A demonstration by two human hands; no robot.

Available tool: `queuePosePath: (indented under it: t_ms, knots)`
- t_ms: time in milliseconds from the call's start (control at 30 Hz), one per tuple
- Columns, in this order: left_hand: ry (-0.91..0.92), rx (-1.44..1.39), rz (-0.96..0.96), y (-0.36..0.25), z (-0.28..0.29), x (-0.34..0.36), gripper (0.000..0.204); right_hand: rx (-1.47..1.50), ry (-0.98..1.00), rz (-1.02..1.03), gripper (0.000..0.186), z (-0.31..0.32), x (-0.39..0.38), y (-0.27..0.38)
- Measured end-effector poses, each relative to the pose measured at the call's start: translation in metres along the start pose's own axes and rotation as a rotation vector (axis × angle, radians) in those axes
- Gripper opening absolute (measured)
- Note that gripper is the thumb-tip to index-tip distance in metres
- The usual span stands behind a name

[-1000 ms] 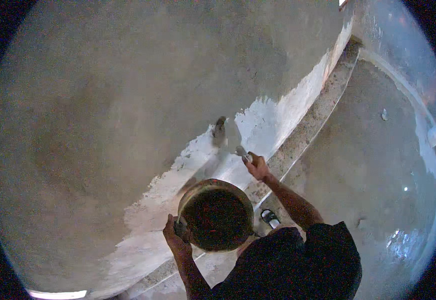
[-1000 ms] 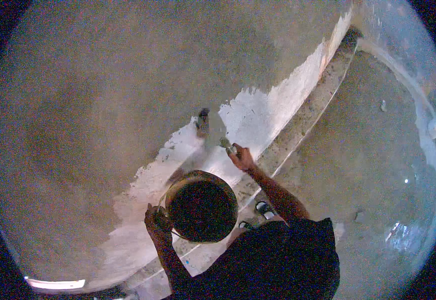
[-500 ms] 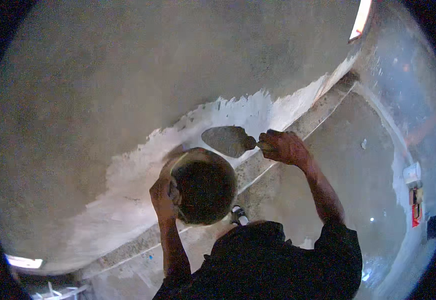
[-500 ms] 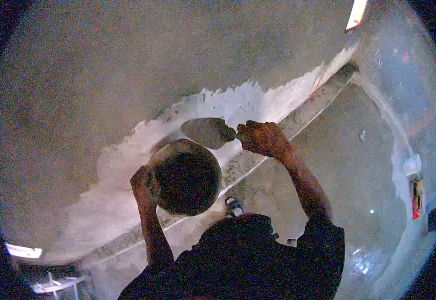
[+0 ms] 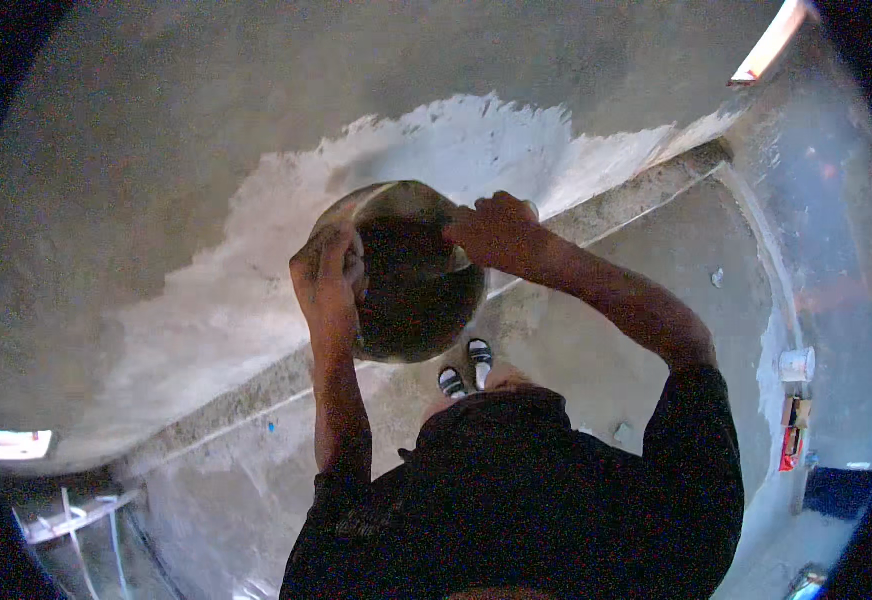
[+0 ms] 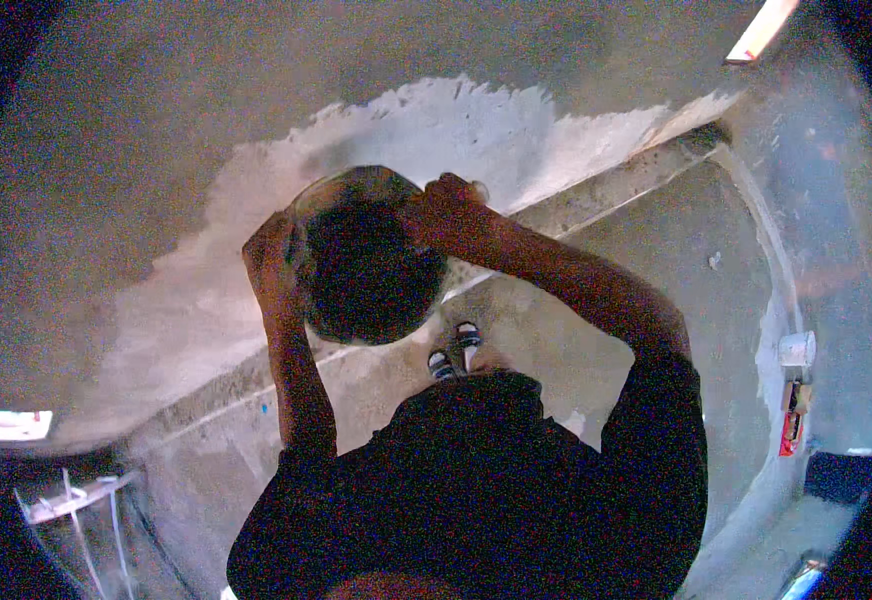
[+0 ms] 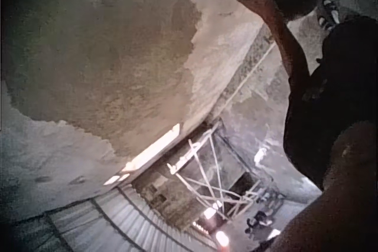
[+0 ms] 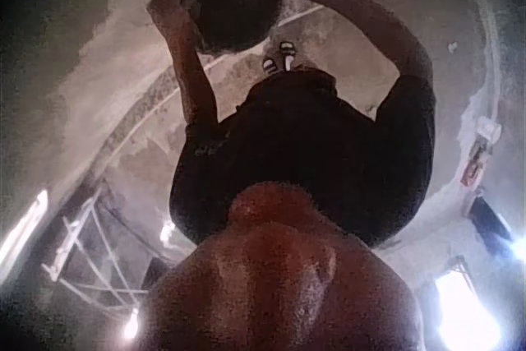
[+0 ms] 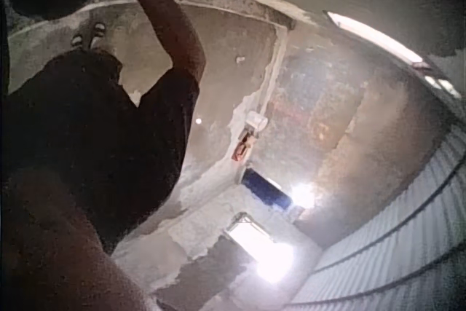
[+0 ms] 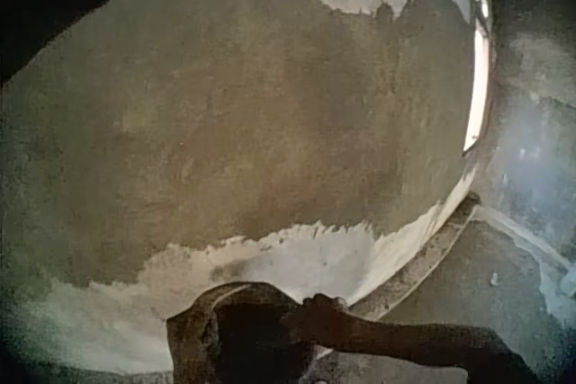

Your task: The person applies plaster onto a wall using a trowel and mixes the plaster inside a bucket by hand.

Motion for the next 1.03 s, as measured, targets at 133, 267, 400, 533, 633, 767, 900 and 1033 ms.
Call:
queuePosePath:
  t_ms: [133, 267, 400, 533, 633, 767, 900, 1033]
  knots:
    - [-0.091, -0.303, 0.408, -0.032, 0.013, -0.003, 0.019, -0.037, 0.096, 0.106, 0.016, -0.023, 0.032, 0.03]
    - [-0.144, -0.369, 0.344, -0.037, 0.02, -0.012, 0.016, 0.191, -0.348, 0.089, 0.019, -0.071, 0.058, 0.055]
    - [-0.248, -0.386, 0.379, -0.039, 0.014, -0.019, 0.018, -0.092, -0.132, 0.312, 0.019, -0.066, 0.059, 0.073]
    - [-0.287, -0.351, 0.247, -0.053, 0.013, -0.016, 0.019, 0.035, -0.048, 0.343, 0.02, -0.05, 0.051, 0.069]
    - [-0.262, -0.347, 0.226, -0.062, 0.011, -0.015, 0.019, 0.162, -0.047, 0.29, 0.022, -0.054, 0.055, 0.049]
    - [-0.208, -0.298, 0.072, -0.079, 0.006, 0.0, 0.018, 0.264, -0.174, 0.297, 0.026, -0.073, 0.062, 0.028]
    - [-0.16, -0.356, 0.022, -0.075, 0.003, 0.013, 0.018, 0.323, -0.067, 0.27, 0.03, -0.068, 0.06, 0.025]
    - [-0.148, -0.568, 0.155, -0.068, -0.008, 0.023, 0.018, 0.387, 0.227, 0.182, 0.049, -0.04, 0.049, 0.02]
Point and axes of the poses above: each hand's wrist, its own x-axis towards the middle knuckle, its own z-axis out of the back of the hand, y = z × x, the point moved 4 cm from there along x, towards the middle knuckle, and after that the axes turned 10 degrees about -z, right-handed, at the moved point
